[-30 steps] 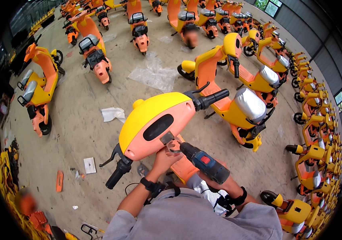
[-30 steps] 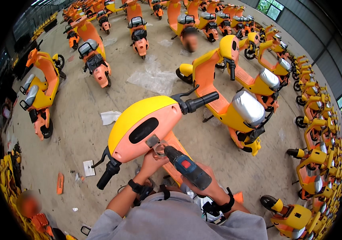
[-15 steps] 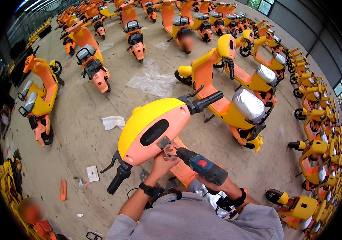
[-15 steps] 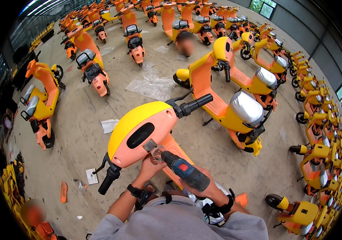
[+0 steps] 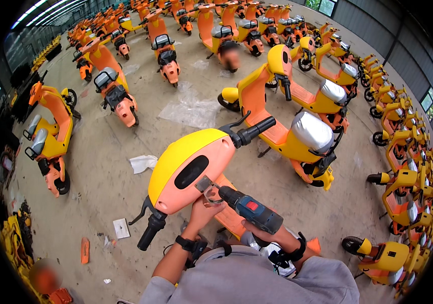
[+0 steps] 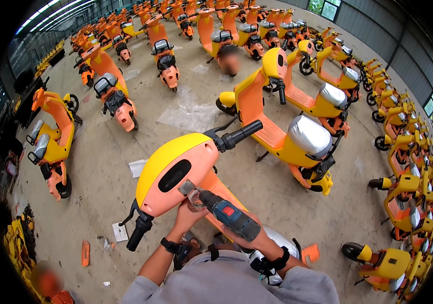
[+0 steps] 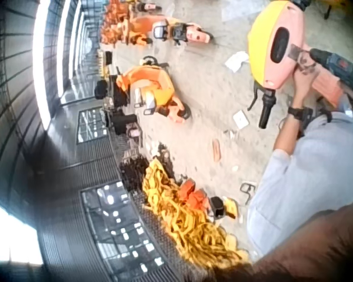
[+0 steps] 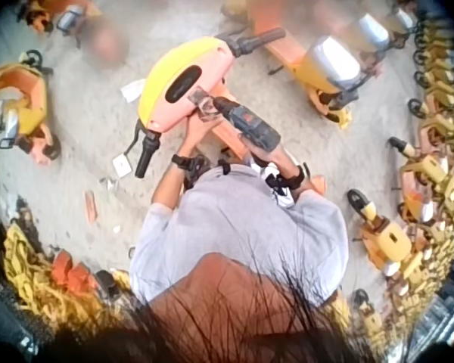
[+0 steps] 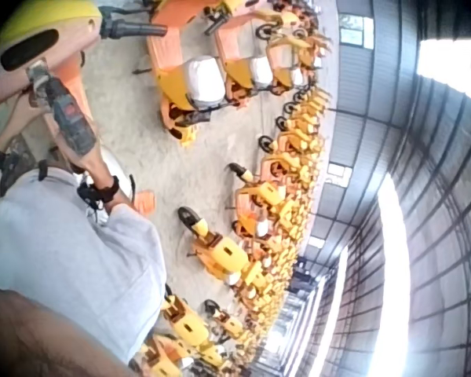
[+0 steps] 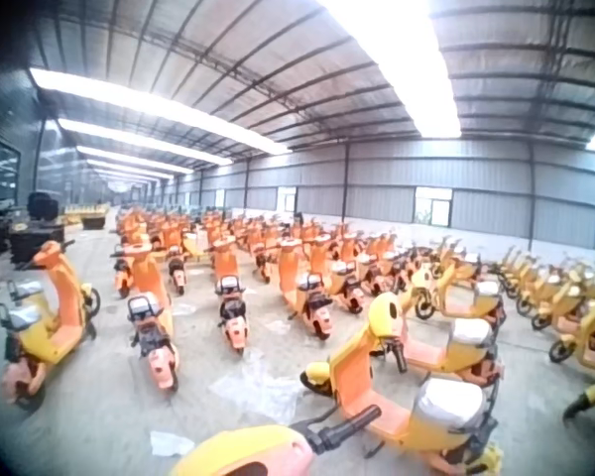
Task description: The person uses a power drill to secure the front console and dashboard components of an electric scooter, then retrieves a bucket-like internal storage part and installs it into another scooter's chassis on a pallet.
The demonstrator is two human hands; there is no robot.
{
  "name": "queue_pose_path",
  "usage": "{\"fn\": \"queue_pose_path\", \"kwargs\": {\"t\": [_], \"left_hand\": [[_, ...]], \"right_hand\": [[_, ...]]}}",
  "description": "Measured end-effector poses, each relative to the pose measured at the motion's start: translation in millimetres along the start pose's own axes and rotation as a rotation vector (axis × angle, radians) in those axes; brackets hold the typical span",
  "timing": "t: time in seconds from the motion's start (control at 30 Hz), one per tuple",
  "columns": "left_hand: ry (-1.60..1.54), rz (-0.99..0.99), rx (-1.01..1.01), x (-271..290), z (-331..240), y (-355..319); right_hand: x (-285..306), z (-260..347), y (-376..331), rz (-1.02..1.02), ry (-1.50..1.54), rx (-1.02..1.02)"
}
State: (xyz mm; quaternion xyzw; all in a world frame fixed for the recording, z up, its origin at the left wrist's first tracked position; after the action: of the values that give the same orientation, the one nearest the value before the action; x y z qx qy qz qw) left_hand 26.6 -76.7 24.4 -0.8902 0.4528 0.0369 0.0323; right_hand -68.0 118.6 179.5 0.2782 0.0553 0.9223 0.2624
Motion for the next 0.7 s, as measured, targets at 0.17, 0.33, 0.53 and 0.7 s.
{"fn": "queue_pose_path", "kwargs": {"t": [0.17,0.33,0.53,0.7], "left_hand": [[-0.047,0.011,-0.007,-1.1,5.7,2.1],[-0.001,0.041,0.018,-0.2,7.2,1.6],[0.006,0.059,0.07,0.1,3.5,1.1],[-0.003,0.068,0.045,3.3,7.3,1.3]], "right_hand": [[-0.3,-5.6,-9.5,-0.004,0.004,-0.043],[0.1,-8.3,-12.2,-0.007,0.007,-0.046],[-1.2,-15.0,-14.8,-0.012,-0.017,-0.047],[-5.1,-17.9,-10.1,0.013,-0.039,0.006]]}}
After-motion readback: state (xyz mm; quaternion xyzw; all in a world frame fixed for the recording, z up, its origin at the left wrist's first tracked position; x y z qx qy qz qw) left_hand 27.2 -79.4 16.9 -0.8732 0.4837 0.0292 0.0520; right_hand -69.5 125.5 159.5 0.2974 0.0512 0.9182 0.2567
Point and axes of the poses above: each hand's wrist, its own y-axis towards the middle knuckle, its own x-axis out of the back of the hand, z = x × y, the point moved 4 cm from there along y, towards the middle knuckle, and after that the axes turned 1 degree about x, right-handed, at the moved point
